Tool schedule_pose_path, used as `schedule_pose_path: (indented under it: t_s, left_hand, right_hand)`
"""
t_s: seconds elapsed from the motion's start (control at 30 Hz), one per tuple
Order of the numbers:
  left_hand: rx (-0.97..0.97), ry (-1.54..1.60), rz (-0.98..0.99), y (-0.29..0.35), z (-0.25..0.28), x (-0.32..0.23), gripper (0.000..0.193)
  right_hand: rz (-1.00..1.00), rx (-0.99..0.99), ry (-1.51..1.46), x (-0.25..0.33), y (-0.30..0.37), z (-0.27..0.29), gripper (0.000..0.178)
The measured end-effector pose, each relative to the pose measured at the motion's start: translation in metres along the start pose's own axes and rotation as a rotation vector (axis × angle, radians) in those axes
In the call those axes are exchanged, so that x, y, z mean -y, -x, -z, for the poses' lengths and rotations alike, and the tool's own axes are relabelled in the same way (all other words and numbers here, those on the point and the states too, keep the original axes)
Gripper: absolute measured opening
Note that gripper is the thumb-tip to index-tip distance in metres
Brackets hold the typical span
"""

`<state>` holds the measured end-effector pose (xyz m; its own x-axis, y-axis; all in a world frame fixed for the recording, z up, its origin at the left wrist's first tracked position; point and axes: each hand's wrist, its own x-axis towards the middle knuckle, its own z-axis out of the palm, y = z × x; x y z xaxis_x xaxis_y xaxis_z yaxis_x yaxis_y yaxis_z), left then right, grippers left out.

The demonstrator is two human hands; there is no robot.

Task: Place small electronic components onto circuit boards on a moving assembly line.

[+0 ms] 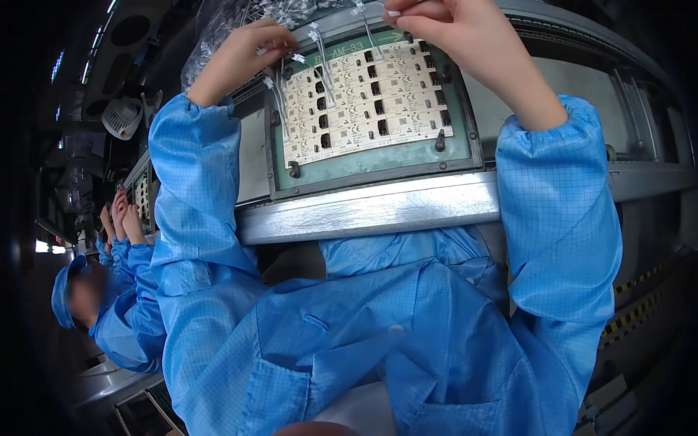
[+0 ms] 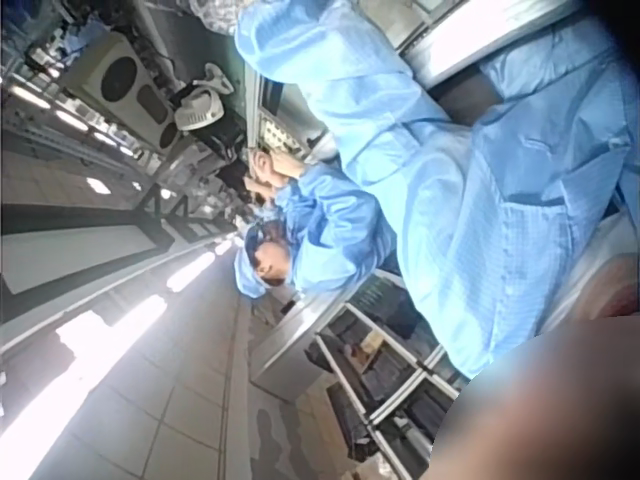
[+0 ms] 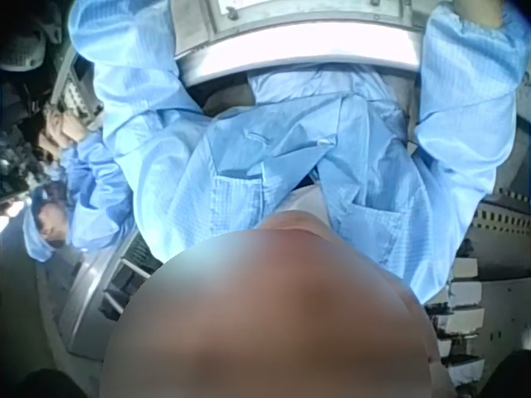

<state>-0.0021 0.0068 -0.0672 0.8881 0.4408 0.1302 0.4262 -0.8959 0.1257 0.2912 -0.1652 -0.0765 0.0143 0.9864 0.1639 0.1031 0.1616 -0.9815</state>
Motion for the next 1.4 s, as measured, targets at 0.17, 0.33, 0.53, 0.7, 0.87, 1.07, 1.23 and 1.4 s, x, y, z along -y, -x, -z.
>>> schedule_pose_path:
  t_s: [0.17, 0.33, 0.53, 0.7, 0.87, 1.07, 1.23, 1.4]
  left_hand:
    - [0.021, -0.086, -0.092, -0.007, -0.002, -0.002, 0.02]
    - [0.043, -0.236, 0.038, 0.0, 0.02, 0.019, 0.018]
    - [0.063, -0.383, -0.019, -0.001, 0.003, 0.019, 0.013]
    - [-0.228, -0.213, -0.035, -0.006, 0.036, 0.031, 0.008]
    - [-0.813, -0.124, 0.151, -0.013, 0.026, 0.034, 0.011]
    - [-0.918, 0.655, -0.012, -0.004, 0.044, 0.001, 0.015]
    - [-0.871, 0.741, -0.215, 0.026, 0.063, -0.061, 0.018]
    - [-0.677, 0.628, -0.142, 0.056, 0.022, -0.097, 0.017]
  right_hand:
    - [0.069, -0.011, 0.034, -0.005, 0.0, 0.004, 0.016]
    - [0.078, 0.0, 0.076, -0.001, -0.001, 0.003, 0.017]
    - [0.251, 0.026, 0.21, -0.036, -0.011, 0.021, 0.015]
    - [0.279, 0.154, 0.267, -0.039, -0.01, 0.026, 0.017]
    - [0.285, 0.145, 0.289, -0.045, -0.007, 0.021, 0.016]
    - [0.311, 0.149, 0.615, -0.037, 0.01, -0.002, 0.017]
    - [0.361, 0.033, 0.752, -0.02, 0.013, -0.017, 0.015]
    - [0.468, -0.165, 0.566, -0.018, 0.005, 0.007, 0.015]
